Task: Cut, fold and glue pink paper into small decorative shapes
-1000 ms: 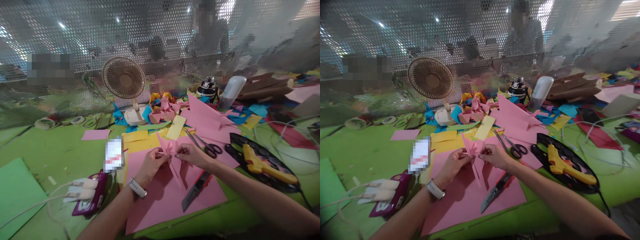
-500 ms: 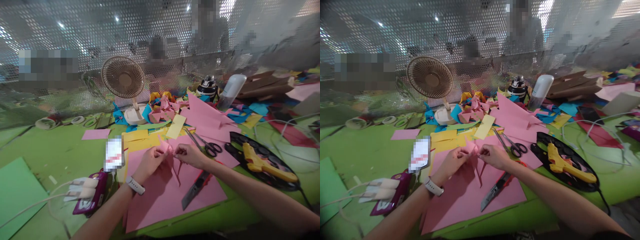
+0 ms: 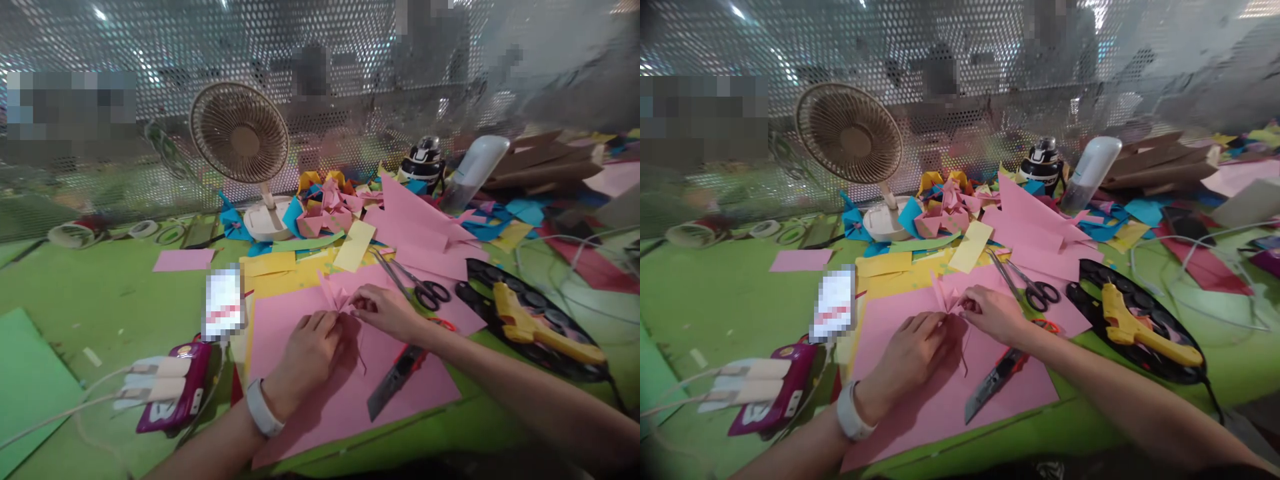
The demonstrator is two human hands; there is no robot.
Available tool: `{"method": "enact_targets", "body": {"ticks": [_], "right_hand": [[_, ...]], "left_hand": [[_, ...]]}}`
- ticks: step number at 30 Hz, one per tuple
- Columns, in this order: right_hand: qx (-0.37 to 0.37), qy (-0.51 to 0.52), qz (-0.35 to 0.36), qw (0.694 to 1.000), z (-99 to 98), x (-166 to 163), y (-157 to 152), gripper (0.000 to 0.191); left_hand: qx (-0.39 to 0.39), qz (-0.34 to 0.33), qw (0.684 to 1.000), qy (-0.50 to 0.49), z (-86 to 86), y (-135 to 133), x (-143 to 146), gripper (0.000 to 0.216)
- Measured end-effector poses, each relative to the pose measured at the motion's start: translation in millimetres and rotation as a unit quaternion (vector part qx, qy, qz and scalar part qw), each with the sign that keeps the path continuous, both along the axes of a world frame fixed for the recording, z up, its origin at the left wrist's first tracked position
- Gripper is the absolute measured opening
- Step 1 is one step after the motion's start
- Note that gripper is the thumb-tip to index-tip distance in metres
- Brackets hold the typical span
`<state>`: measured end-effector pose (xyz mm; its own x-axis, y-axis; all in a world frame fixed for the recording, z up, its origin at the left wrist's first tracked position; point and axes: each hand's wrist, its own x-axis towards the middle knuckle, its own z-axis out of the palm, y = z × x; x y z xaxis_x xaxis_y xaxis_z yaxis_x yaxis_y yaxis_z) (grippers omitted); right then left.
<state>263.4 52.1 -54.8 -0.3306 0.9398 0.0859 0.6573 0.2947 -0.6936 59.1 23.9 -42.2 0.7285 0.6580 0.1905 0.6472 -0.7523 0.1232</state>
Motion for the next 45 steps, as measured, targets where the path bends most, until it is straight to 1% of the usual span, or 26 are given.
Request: {"method": "enact_targets", "body": {"ticks": [5,7,8,10,12,17,20,25,32,36,40,41,45], "right_hand": [[0.007,0.002,0.019,1.000,-0.1,1.3,-0.2,0.007],[0.047,-0.021,0.039,0.998,0.5,1.2,-2.0,0.004],[0.078,-0.042,0.059,0.994,1.0,1.2,-3.0,0.005],[0.143,-0.093,0.109,0.979,2.5,1.4,-5.1,0.012],[0.190,-0.135,0.152,0.961,4.4,2.2,-6.5,0.018],[0.236,-0.183,0.203,0.932,9.8,6.0,-7.1,0.024],[0.242,-0.212,0.225,0.919,13.7,6.7,-7.1,0.022],[0.232,-0.230,0.249,0.912,19.3,5.8,-7.5,0.016],[0.244,-0.241,0.253,0.905,21.8,6.3,-8.3,0.018],[0.249,-0.248,0.256,0.901,25.0,5.3,-8.4,0.017],[0.243,-0.241,0.256,0.904,26.1,5.7,-7.7,0.016],[0.241,-0.237,0.255,0.906,25.1,6.4,-7.3,0.017],[0.227,-0.204,0.232,0.923,14.9,9.9,-4.6,0.021]], "left_hand": [[-0.009,0.005,1.000,-0.005,0.9,0.6,-0.6,0.020],[-0.013,0.005,1.000,-0.004,1.5,0.0,-0.3,0.020],[-0.016,0.004,1.000,-0.003,1.9,-0.1,-0.1,0.020],[-0.025,0.003,1.000,0.000,2.8,-0.1,0.4,0.020],[-0.033,0.001,0.999,0.005,3.7,0.4,0.9,0.020],[-0.038,0.003,0.999,0.014,5.5,1.7,0.9,0.021],[-0.046,0.005,0.999,0.015,6.9,1.8,0.6,0.020],[-0.047,0.008,0.999,0.014,6.8,1.1,-0.1,0.022],[-0.048,0.010,0.999,0.005,0.4,-0.5,-3.4,0.027],[-0.050,-0.001,0.999,-0.001,-1.0,-1.5,-5.0,0.027],[-0.062,0.031,0.997,-0.023,0.2,-0.8,-3.0,0.043],[-0.066,0.036,0.997,-0.022,0.9,-0.1,-2.0,0.044],[-0.066,0.032,0.997,-0.002,3.6,3.5,2.5,0.033]]}}
